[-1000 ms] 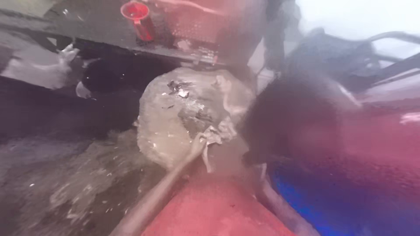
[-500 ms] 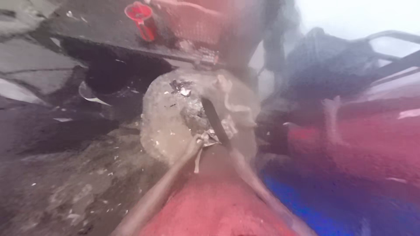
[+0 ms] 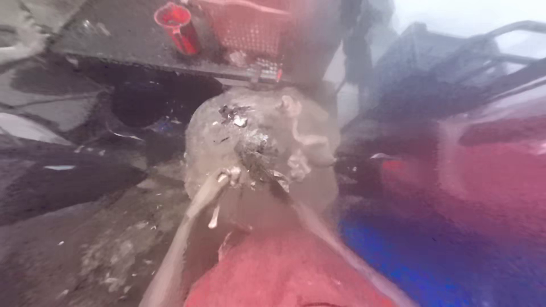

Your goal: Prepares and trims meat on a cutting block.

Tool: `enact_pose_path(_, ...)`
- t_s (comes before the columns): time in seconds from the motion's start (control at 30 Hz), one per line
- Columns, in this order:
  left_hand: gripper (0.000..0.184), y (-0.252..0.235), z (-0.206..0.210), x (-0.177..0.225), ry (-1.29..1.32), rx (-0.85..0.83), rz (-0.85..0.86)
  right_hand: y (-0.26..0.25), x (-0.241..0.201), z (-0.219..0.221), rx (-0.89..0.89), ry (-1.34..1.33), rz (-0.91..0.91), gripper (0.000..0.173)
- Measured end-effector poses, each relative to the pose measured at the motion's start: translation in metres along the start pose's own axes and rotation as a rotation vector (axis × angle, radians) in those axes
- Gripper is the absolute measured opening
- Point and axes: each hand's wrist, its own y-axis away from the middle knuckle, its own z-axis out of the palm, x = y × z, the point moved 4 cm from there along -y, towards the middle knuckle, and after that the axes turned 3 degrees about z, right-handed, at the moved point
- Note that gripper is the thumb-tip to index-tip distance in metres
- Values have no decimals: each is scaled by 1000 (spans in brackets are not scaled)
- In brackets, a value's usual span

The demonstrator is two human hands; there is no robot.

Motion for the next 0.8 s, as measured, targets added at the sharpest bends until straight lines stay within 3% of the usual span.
enact_pose_path(0.1,31,-33,-14,20,-228,175,165,-14,19,2,-10,-87,-53,51)
enact_pose_path(0.17,38,-55,-5,42,-504,310,310,-11,29,-3,31,-144,-88,49)
enact_pose_path(0.2,39,-64,8,49,-530,301,369,-3,31,-6,74,-178,-95,45)
enact_pose_path(0.37,46,-90,122,43,-575,-216,592,29,77,-10,345,-217,4,38)
enact_pose_path(0.5,41,-92,158,35,-553,-361,411,34,94,-13,282,-209,115,40)
enact_pose_path(0.63,35,-76,138,42,-298,-222,222,32,86,-17,201,-266,91,45)
enact_pose_path(0.7,34,-67,132,33,-163,-151,194,32,68,-24,187,-253,90,47)
enact_pose_path(0.8,39,-61,135,6,-102,-135,165,41,11,-44,233,-283,-38,38)
